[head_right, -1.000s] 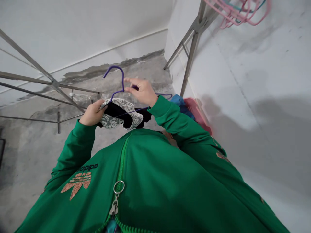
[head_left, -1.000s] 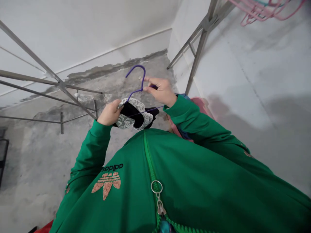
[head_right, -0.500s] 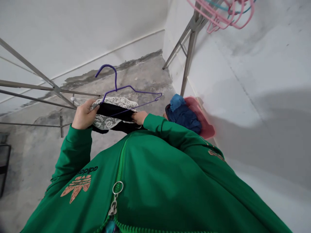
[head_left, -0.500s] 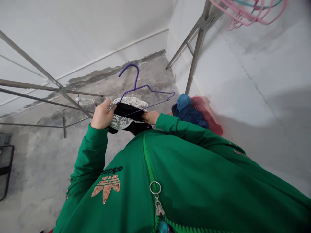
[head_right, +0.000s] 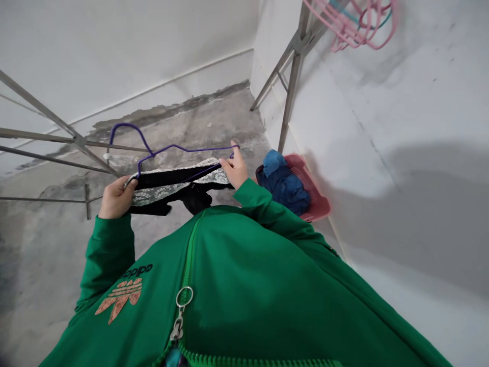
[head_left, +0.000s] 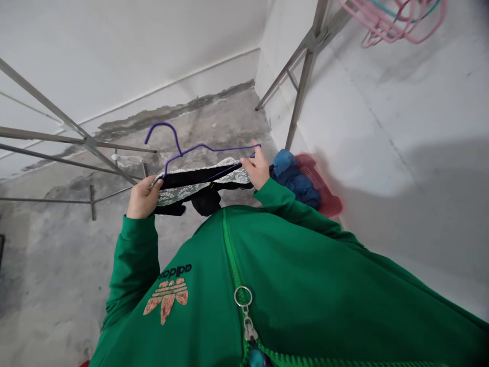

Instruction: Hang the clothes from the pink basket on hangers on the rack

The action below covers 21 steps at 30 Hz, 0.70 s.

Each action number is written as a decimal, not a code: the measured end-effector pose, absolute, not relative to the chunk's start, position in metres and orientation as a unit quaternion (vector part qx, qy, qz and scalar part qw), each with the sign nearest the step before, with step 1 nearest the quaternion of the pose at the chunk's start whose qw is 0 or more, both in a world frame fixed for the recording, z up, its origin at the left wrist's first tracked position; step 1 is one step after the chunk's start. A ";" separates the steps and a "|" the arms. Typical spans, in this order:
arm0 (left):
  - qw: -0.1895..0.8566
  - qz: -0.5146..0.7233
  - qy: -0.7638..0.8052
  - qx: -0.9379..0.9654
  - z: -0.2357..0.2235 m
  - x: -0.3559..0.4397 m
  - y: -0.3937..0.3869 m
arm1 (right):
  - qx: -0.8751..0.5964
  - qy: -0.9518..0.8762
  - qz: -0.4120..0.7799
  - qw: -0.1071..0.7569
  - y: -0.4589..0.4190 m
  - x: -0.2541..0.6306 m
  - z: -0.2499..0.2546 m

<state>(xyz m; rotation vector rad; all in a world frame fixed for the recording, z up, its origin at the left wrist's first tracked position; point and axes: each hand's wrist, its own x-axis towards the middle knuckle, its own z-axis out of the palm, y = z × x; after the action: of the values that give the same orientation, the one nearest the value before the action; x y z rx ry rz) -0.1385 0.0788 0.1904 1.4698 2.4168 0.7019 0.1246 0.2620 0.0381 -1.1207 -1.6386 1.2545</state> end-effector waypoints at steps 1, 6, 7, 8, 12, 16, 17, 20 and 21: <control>0.114 0.241 0.822 0.503 0.190 -0.139 0.078 | -0.425 -0.685 0.472 0.359 0.264 0.127 0.043; 0.126 0.227 0.808 0.530 0.186 -0.140 0.079 | -0.398 -0.839 0.343 0.140 0.271 0.130 0.060; 0.124 0.223 0.808 0.531 0.185 -0.139 0.081 | -0.395 -0.851 0.324 0.119 0.270 0.129 0.061; 0.120 0.220 0.809 0.532 0.183 -0.137 0.083 | -0.394 -0.859 0.308 0.109 0.269 0.127 0.062; 0.092 0.228 0.812 0.530 0.178 -0.119 0.096 | -0.402 -0.866 0.262 0.140 0.268 0.122 0.066; 0.092 0.298 0.789 0.530 0.178 -0.108 0.104 | -0.334 -0.861 0.301 0.237 0.279 0.131 0.063; 0.090 0.318 0.781 0.530 0.179 -0.110 0.103 | -0.285 -0.866 0.315 0.263 0.283 0.138 0.062; 0.061 0.373 0.764 0.524 0.185 -0.123 0.094 | -0.146 -0.904 0.291 0.277 0.300 0.159 0.054; 0.057 0.377 0.760 0.527 0.186 -0.129 0.090 | -0.120 -0.919 0.267 0.264 0.306 0.166 0.052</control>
<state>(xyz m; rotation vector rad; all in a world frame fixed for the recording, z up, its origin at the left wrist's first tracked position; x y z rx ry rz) -0.1288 0.0905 0.1865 1.5972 2.3029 1.1438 0.1658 0.3061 0.0522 -0.3242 -2.4842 0.7226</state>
